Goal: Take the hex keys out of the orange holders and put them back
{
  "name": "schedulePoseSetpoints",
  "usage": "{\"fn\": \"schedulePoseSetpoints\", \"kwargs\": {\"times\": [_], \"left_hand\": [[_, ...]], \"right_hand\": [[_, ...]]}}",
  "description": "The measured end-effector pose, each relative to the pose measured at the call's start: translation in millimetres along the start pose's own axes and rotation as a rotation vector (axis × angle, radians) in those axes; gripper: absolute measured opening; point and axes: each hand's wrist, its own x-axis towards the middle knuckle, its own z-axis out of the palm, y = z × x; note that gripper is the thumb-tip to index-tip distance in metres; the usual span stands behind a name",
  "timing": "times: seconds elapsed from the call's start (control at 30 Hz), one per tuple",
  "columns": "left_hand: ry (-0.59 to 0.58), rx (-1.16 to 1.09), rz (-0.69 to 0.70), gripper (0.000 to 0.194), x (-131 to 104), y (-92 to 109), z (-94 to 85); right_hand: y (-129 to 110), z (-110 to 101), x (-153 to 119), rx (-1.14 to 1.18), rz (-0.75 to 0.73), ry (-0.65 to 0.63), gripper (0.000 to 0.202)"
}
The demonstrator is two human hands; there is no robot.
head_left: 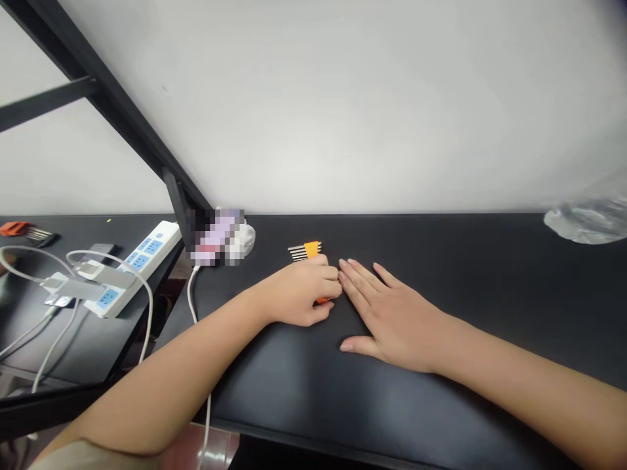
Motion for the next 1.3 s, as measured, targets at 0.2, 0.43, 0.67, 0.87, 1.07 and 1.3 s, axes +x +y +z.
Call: {"fn": "schedulePoseSetpoints", "kwargs": {"times": [0.2, 0.43, 0.67, 0.87, 1.07, 1.3], "left_hand": [[0.016, -0.003, -0.046, 0.006, -10.5, -2.4, -8.2], [0.031, 0.127, -0.204, 0.025, -16.0, 3.7, -20.2], [-0.023, 0.193, -0.36, 0.046, -20.9, 4.4, -25.3], [-0.029, 0.083, -0.37, 0.033, -21.5, -4.7, -20.9], [0.079, -0.041, -0.333, 0.04, -19.9, -7.3, -17.6], [0.329, -0.458, -0.341, 0.054, -17.6, -21.3, 0.3]], "right_hand": [[-0.6, 0.2, 0.0, -0.015, 0.015, 0.017, 0.107], [2.5, -8.5, 3.1, -0.02, 0.081, 0.009, 0.105], [18.3, -15.6, 11.1, 0.032, 0.15, 0.123, 0.058], [58.2, -7.5, 19.1, 0.147, 0.21, 0.282, 0.029], [72.2, -2.7, 22.3, 0.257, 0.301, 0.25, 0.022], [86.3, -14.8, 20.0, 0.179, 0.567, 0.103, 0.006]]}}
